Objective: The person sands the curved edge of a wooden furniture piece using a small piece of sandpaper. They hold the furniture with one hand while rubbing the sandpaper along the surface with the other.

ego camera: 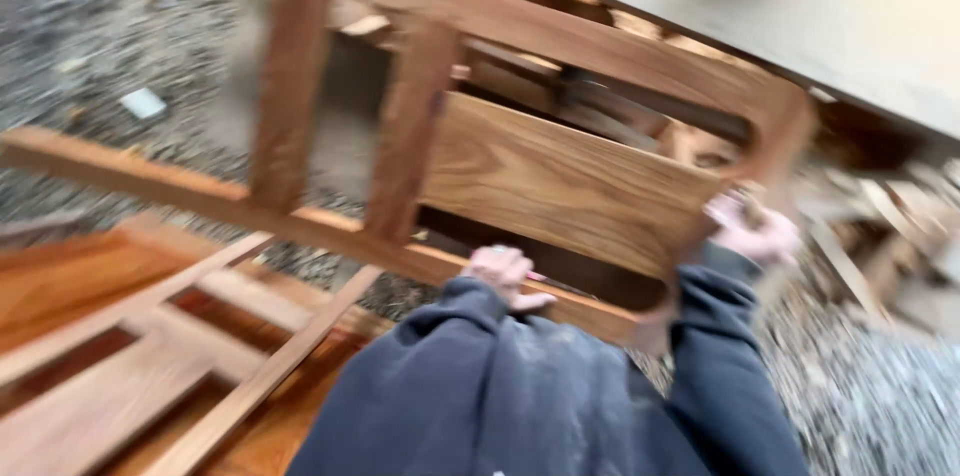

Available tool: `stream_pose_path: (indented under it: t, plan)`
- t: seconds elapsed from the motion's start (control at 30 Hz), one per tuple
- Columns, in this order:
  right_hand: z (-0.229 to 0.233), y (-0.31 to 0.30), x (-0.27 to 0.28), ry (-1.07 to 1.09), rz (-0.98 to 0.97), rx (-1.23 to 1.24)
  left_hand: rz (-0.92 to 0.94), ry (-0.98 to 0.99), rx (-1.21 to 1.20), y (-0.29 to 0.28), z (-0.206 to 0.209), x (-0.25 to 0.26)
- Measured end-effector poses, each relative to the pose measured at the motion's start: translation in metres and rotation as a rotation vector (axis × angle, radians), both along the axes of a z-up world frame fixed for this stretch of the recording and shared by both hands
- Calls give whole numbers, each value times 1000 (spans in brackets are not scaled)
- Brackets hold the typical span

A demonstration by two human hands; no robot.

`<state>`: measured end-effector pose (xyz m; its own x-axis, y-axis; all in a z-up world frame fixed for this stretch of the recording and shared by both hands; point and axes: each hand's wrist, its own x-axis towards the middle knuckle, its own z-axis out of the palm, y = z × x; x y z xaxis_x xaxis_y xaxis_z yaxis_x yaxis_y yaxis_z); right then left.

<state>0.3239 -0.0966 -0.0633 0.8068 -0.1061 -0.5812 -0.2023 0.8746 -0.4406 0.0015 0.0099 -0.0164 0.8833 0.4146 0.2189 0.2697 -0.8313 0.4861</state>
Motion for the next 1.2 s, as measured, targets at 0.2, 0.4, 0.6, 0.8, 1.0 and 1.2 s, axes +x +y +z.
stream_pose_path:
  t: [0.2, 0.4, 0.6, 0.8, 1.0, 1.2]
  plan:
    - [84, -2, -119, -450, 143, -1231, 48, -58, 208, 0, -4, 7]
    - [-3, -74, -99, -651, 254, -2004, 95, -64, 248, 2, -6, 6]
    - [30, -6, -19, -795, 240, -1845, 99, -72, 238, -1, -11, 5]
    - [25, 1, -28, -619, 225, -2024, 113, -96, 253, 2, -10, 7]
    - [11, -58, -134, -585, 192, -1961, 117, -72, 235, 0, -4, 5]
    - [-19, -62, -89, -800, 250, -1960, 125, -93, 234, 0, -7, 7]
